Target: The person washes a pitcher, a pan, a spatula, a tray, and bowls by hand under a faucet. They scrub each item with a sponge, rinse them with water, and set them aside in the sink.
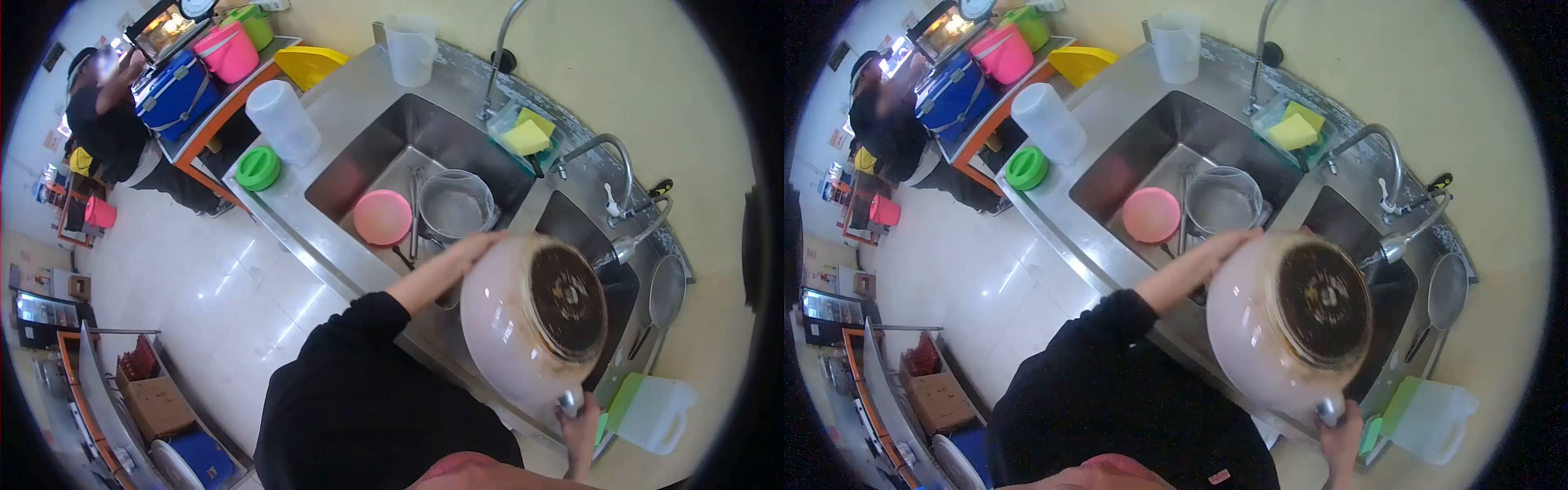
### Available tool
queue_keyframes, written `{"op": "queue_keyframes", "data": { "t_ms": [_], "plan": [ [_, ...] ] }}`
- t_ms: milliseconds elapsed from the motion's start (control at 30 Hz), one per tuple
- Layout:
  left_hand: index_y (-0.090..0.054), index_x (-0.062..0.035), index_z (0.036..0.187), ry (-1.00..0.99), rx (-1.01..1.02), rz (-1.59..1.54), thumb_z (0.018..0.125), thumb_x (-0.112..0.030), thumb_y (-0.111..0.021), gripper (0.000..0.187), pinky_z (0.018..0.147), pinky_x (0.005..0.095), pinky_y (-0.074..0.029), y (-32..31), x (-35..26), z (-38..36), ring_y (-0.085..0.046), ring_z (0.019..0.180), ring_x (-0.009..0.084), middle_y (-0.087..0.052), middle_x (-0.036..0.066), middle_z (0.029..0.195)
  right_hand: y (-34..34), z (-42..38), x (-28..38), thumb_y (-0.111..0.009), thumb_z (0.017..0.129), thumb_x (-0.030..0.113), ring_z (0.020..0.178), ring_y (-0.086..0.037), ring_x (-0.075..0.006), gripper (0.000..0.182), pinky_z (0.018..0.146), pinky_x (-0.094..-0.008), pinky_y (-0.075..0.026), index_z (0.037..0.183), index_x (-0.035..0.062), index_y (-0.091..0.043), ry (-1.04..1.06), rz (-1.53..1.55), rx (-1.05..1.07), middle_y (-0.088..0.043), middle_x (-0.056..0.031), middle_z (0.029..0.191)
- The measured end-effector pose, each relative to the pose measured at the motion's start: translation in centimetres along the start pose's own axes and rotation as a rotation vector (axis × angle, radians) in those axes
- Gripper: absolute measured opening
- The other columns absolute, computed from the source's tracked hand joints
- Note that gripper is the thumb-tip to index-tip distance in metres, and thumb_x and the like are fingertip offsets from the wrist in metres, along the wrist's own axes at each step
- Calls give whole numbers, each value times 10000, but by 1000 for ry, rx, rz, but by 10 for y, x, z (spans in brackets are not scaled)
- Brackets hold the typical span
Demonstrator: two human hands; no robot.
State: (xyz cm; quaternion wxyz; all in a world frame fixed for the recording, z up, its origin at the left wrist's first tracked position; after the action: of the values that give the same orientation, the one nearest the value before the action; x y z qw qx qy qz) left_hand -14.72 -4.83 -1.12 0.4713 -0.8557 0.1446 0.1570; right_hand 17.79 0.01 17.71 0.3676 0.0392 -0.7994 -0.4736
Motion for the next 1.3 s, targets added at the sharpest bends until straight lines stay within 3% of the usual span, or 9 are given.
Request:
{"op": "queue_keyframes", "data": {
  "t_ms": [133, 200, 267, 367, 433, 633, 867, 1100, 1300],
  "plan": [
    [-575, -5, 989, -152, 45, -90, 879, -253, -488, 285, 793, 326, -480, 45, -115, -50, -605, 831, 196, -623, 128, 939, -69, 60, 81, -754, 599, 92, 713, -581, -182, 336, 661, -302, -453, 848, -29, -564, 61, 282, 186, -606, -87, 742],
    [-594, 9, 958, -436, -241, 265, 844, -280, -522, 320, 767, 331, -461, 83, -189, -103, -601, 809, 200, -627, 144, 905, -98, 90, 116, -772, 587, 136, 720, -589, -177, 378, 670, -300, -457, 862, -32, -575, 182, 236, 146, -624, -101, 770],
    [-564, 53, 965, -990, -815, 904, 791, -262, -582, 360, 739, 352, -449, 133, -277, -176, -585, 797, 240, -609, 149, 853, -133, 125, 152, -778, 591, 165, 726, -591, -174, 396, 675, -301, -460, 871, -37, -584, 285, 257, 127, -630, -115, 785],
    [-382, 36, 1198, -1732, -1552, 957, 668, -229, -704, 674, 904, 414, -331, 136, -312, -328, -429, 1046, 341, -459, 213, 1069, -171, 165, 242, -780, 601, 204, 737, -600, -196, 430, 675, -312, -461, 888, -51, -586, 382, 342, 148, -632, -141, 794],
    [-233, 3, 1299, -1715, -1871, 1060, 584, -305, -765, 943, 960, 474, -246, 140, -333, -373, -340, 1139, 368, -351, 232, 1223, -226, 211, 267, -786, 589, 248, 743, -607, -217, 471, 679, -317, -461, 890, -56, -589, 349, 429, 195, -635, -150, 812],
    [-84, -5, 1352, -1604, -1654, 1151, 452, -404, -823, 1231, 980, 497, -224, 194, -401, -384, -334, 1176, 377, -310, 244, 1295, -315, 297, 382, -782, 562, 333, 678, -611, -241, 525, 638, -342, -468, 846, -63, -589, 367, 411, 103, -628, -167, 750],
    [-153, 32, 1330, -1591, -1421, 1127, 456, -350, -817, 1162, 954, 431, -305, 201, -404, -385, -384, 1135, 370, -387, 243, 1225, -368, 335, 443, -794, 551, 313, 604, -594, -230, 484, 571, -347, -456, 791, -51, -583, 403, 393, -77, -611, -153, 691],
    [-138, 41, 1328, -1545, -1295, 1084, 477, -302, -821, 1144, 989, 420, -280, 194, -386, -378, -339, 1188, 356, -326, 237, 1273, -402, 332, 475, -780, 575, 350, 756, -597, -354, 578, 671, -388, -459, 838, -105, -538, 345, 407, -179, -596, -250, 822],
    [-77, 37, 1341, -1506, -1233, 1082, 504, -291, -820, 1166, 1005, 415, -260, 194, -379, -375, -301, 1218, 348, -278, 231, 1306, -473, 351, 474, -668, 693, 422, 949, -546, -412, 702, 800, -414, -442, 1044, -120, -391, 203, 320, 48, -544, -315, 989]
  ]
}}
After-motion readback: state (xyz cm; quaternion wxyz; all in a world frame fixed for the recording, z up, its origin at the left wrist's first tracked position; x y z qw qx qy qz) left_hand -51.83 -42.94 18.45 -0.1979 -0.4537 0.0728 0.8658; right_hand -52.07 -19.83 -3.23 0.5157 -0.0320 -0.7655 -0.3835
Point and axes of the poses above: each hand's wrist, its own z-axis towards the middle knuckle, its own y-axis out of the back of the hand, x = y × z, the point moved 10 cm from there along z, towards the middle knuckle
